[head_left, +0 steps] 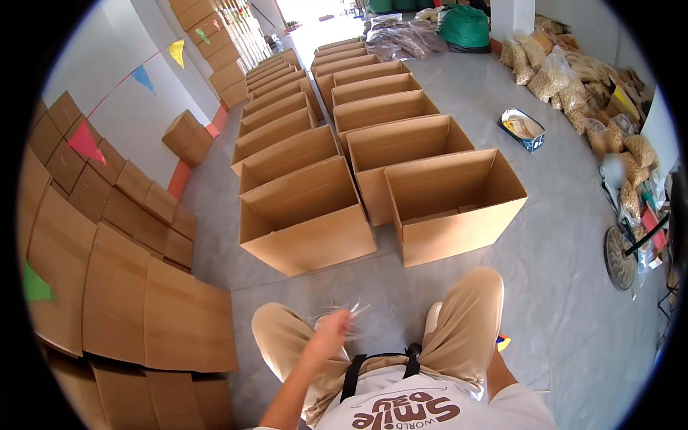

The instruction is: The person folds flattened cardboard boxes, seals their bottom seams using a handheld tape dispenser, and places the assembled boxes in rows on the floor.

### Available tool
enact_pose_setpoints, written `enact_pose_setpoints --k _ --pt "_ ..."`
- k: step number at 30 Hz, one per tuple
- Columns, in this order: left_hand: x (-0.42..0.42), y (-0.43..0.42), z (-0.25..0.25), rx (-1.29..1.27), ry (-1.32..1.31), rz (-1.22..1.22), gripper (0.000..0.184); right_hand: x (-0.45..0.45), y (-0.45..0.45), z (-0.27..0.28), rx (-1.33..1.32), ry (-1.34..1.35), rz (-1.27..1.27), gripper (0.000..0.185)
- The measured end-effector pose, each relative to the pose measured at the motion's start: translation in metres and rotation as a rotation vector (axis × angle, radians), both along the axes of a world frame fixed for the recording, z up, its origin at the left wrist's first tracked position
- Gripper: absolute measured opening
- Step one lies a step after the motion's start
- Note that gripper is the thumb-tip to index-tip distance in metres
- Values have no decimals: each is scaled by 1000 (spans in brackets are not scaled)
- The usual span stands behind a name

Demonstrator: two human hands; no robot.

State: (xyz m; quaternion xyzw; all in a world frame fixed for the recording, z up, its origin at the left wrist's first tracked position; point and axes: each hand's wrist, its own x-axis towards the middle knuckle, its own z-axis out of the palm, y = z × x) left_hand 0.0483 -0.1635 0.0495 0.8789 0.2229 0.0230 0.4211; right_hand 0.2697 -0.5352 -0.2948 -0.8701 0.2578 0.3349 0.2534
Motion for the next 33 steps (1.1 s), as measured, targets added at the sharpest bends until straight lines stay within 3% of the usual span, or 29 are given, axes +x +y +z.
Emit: enact_pose_setpoints --k 2,5,7,8,9,10,13,14,15,16,17,19,21,22,23,24,25,27,28,30,31,33 --pt "-6 21 21 246 -123 23 28 9 -11 4 -9 -2 18 53" --pt "-23 50 33 119 -113 172 30 37 -30 15 -3 -129 0 53" --pt "-22 51 45 38 -95 166 30 75 -30 41 175 -444 -113 53" --pt "-23 51 49 -39 -80 150 31 86 -16 74 330 -617 -155 53" --pt "-22 47 48 -34 -74 150 31 85 16 173 509 -663 -191 56" --pt "-18 39 47 -119 -93 59 30 79 41 230 741 -854 -204 55" --pt "5 8 49 -265 -55 -189 26 34 110 383 1115 -991 308 58" --pt "16 -4 56 -274 -52 -196 26 19 122 402 1351 -936 601 68" --pt "28 -17 67 -207 -71 -340 24 11 136 391 1410 -819 889 84" --pt "34 -26 78 -138 -94 -488 23 -16 152 432 1289 -554 1098 97" --pt "34 -33 86 -145 -99 -506 23 -32 170 438 1324 -452 1269 98" --pt "38 -41 99 -315 -61 -579 20 -61 192 426 1513 -49 1156 95" --pt "29 -33 102 -303 -166 -603 16 -70 200 411 1496 -36 1247 75" --pt "21 -25 104 -632 -133 -412 14 -73 203 403 1486 -52 1234 75" --pt "14 -18 106 -955 -85 -208 12 -78 204 395 1522 192 1144 61" --pt "9 -14 107 -1122 -212 -56 10 -81 204 389 1548 434 1037 47" --pt "4 -9 107 -1284 -336 105 9 -84 204 385 1542 419 1017 47" --pt "2 12 91 -1274 -697 186 8 -87 205 380 1482 531 931 29" --pt "4 20 92 -1287 -684 173 8 -89 206 390 1436 402 934 29" --pt "9 29 94 -1248 -971 763 12 -90 207 379 1430 383 910 29" --pt "12 27 95 -1257 -967 757 12 -91 208 372 1431 373 903 30" --pt "17 23 98 -767 -961 663 17 -99 212 361 1441 267 944 30"
